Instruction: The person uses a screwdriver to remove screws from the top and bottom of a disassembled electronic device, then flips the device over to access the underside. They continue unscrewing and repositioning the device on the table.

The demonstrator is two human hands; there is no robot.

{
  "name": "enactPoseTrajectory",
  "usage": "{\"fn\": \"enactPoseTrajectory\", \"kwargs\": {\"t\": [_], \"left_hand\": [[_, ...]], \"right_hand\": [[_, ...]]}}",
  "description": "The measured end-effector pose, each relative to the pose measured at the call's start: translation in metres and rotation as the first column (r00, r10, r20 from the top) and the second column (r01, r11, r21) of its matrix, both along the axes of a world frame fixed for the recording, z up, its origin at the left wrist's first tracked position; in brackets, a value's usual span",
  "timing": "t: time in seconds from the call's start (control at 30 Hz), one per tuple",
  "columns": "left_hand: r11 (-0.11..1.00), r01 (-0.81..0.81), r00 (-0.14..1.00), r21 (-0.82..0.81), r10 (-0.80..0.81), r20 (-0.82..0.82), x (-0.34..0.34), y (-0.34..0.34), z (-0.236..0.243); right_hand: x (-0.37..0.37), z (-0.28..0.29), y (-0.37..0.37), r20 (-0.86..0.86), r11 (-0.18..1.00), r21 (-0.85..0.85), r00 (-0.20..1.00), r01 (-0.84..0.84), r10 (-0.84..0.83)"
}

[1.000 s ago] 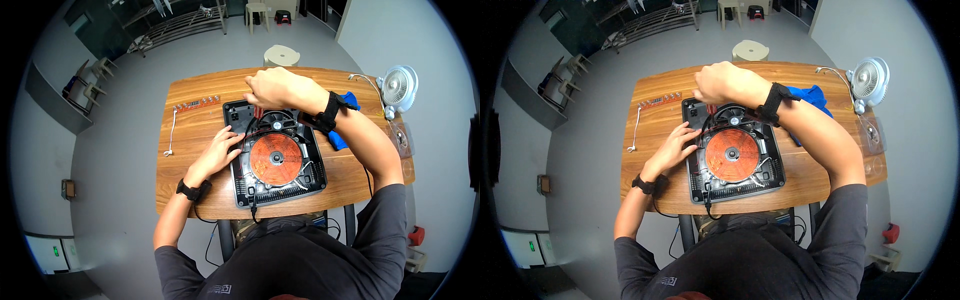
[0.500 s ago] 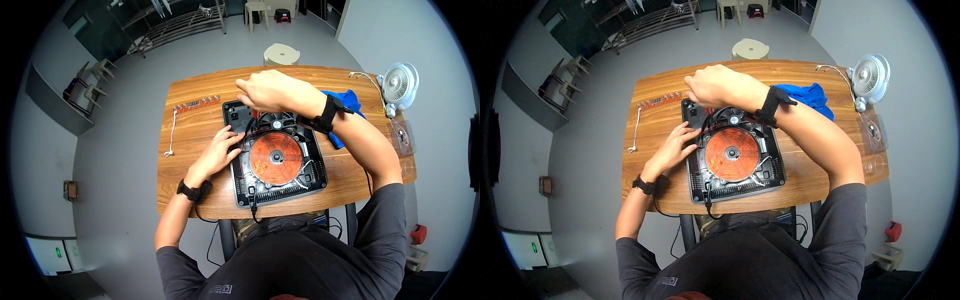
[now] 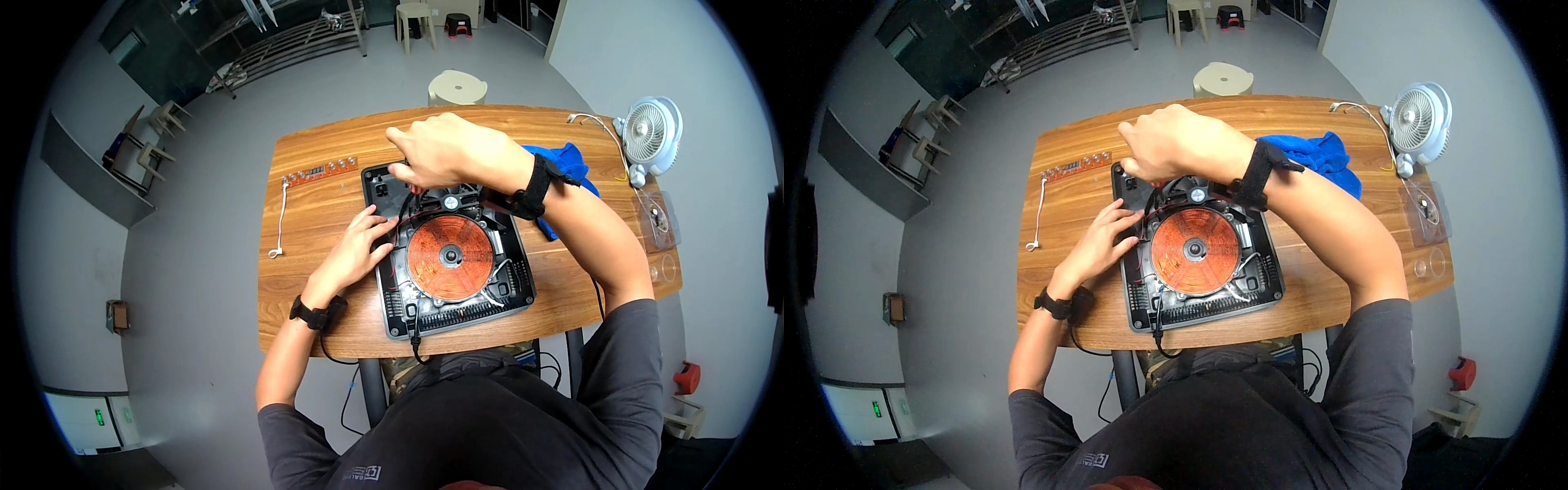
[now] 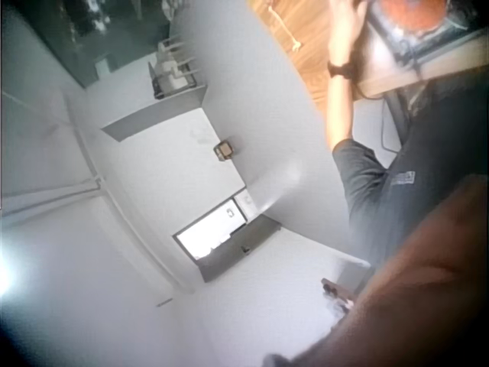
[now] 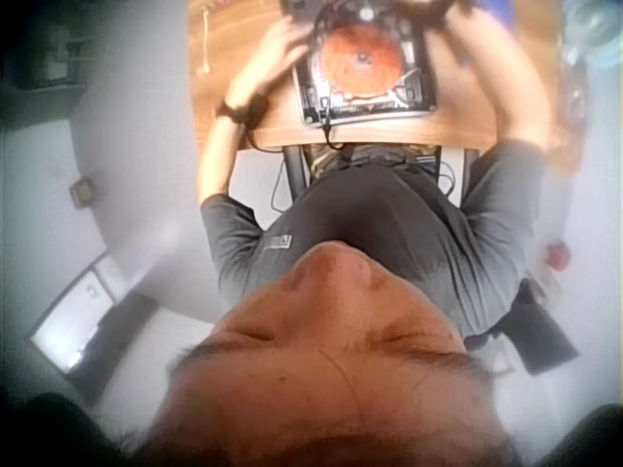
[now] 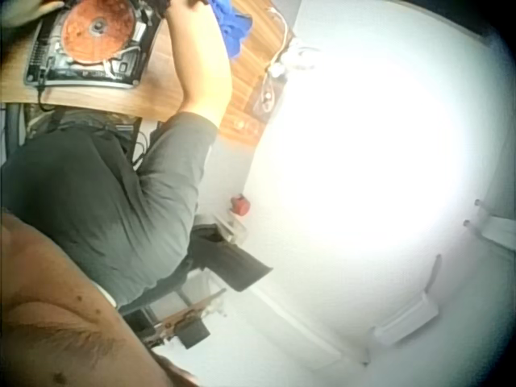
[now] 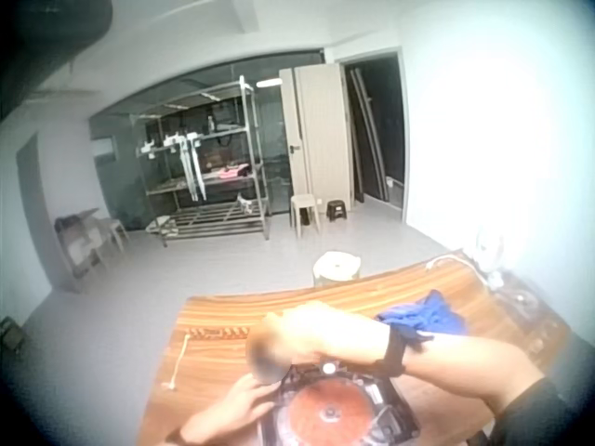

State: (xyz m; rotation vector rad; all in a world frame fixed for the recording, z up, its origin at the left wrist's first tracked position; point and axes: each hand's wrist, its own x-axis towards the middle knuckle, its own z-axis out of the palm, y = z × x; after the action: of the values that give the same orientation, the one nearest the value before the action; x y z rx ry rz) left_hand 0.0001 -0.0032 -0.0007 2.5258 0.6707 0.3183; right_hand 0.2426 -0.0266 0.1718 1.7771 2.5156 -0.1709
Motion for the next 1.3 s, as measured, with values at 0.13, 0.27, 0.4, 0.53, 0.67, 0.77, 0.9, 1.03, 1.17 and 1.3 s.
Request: {"fn": "enactPoseTrajectory", "kwargs": {"t": [0.13, 0.27, 0.4, 0.53, 0.67, 0.77, 0.9, 1.03, 1.17, 1.3], "left_hand": [[1.000, 0.009, 1.000, 0.003, -0.009, -0.001, 0.002, 0.000, 0.001], [1.000, 0.020, 1.000, 0.009, -0.020, 0.015, 0.001, 0.001, 0.002], [1.000, 0.009, 1.000, -0.024, -0.009, -0.021, 0.000, 0.000, 0.004], [1.000, 0.011, 1.000, -0.010, -0.011, -0.006, 0.000, -0.001, 0.003], [1.000, 0.014, 1.000, -0.013, -0.014, -0.005, 0.002, -0.001, 0.004], [1.000, 0.014, 1.000, -0.007, -0.014, -0.004, 0.002, 0.000, 0.002], [1.000, 0.011, 1.000, 0.000, -0.011, -0.010, 0.000, 0.001, 0.001], [1.000, 0.013, 1.000, -0.010, -0.013, 0.000, 0.000, 0.000, 0.001], [0.999, 0.015, 1.000, -0.028, -0.015, 0.011, 0.001, 0.001, 0.001], [1.000, 0.014, 1.000, -0.025, -0.014, 0.008, 0.000, 0.001, 0.001]], "right_hand": [[0.012, -0.001, -0.005, -0.092, 0.986, 0.056, 0.982, -0.159, 0.163], [0.010, -0.001, -0.003, -0.113, 0.993, 0.001, 0.986, -0.122, 0.121], [0.008, -0.008, 0.000, -0.031, 1.000, -0.008, 0.999, 0.016, -0.016], [0.011, -0.007, -0.009, -0.154, 0.998, 0.055, 0.988, 0.001, 0.008], [0.024, -0.006, -0.004, -0.266, 0.978, 0.073, 0.941, -0.194, 0.207], [0.019, -0.008, -0.002, -0.219, 0.986, 0.084, 0.963, -0.141, 0.156], [0.008, -0.012, -0.002, -0.098, 0.983, 0.181, 0.995, -0.010, 0.028], [0.007, -0.002, -0.005, -0.108, 0.996, 0.067, 0.993, 0.059, -0.051], [0.021, -0.010, -0.005, -0.172, 0.993, 0.093, 0.981, -0.071, 0.086], [0.013, -0.009, -0.003, -0.092, 0.992, 0.112, 0.994, -0.055, 0.065]]}}
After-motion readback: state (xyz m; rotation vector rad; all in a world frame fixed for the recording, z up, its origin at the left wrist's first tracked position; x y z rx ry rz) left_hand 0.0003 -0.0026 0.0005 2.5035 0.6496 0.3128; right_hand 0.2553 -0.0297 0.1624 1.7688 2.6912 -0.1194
